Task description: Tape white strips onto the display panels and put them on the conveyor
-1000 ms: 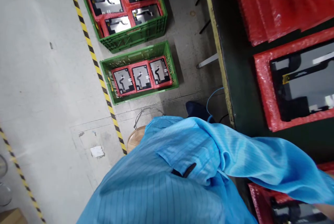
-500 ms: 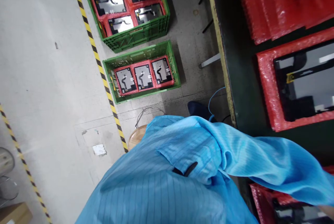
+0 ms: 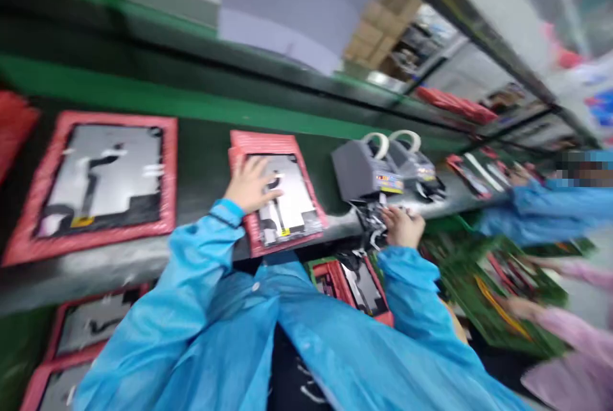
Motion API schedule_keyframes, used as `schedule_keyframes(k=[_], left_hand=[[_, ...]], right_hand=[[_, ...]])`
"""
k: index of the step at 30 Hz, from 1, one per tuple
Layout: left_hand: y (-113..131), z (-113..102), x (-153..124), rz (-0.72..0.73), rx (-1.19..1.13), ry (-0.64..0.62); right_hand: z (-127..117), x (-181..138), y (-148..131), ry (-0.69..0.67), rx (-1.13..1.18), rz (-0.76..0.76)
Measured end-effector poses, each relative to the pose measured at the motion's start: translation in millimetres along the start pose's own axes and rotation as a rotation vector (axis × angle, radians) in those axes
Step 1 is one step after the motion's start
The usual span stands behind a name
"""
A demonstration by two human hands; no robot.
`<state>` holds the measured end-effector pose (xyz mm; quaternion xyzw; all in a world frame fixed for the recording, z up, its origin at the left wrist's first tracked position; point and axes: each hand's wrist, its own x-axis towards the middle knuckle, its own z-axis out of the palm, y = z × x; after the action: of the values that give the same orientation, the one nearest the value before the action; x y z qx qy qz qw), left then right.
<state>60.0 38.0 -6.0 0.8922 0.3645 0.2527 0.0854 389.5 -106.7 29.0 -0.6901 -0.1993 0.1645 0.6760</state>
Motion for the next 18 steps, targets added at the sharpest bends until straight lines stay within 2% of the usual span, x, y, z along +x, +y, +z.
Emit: schedule_keyframes(k=[2,4,7,11,16,18], left_hand=[[-7,4,5,0.030,0.019,0.023],[-6,3,1,0.044,0.040,0.019],[-2,0,-6,0.023,0.066,0.010],[0,-7,0,-0.033,0.079,-0.019],[7,-34,7,-0.110,0.090,0.030],[13,-46,11,-0.100,0.082,0.026]], right_hand=[[-27,17,-3,0.160,0.068,0.000],[-32,25,2,0.135,0.111,0.043],[-22,26,10,0.031,0.161,0.119],[-10,26,13,0.007,0.205,0.109],[-7,15,8,0.060,0.161,-0.026],[-4,2,0,-0.005,0.150,-0.106]])
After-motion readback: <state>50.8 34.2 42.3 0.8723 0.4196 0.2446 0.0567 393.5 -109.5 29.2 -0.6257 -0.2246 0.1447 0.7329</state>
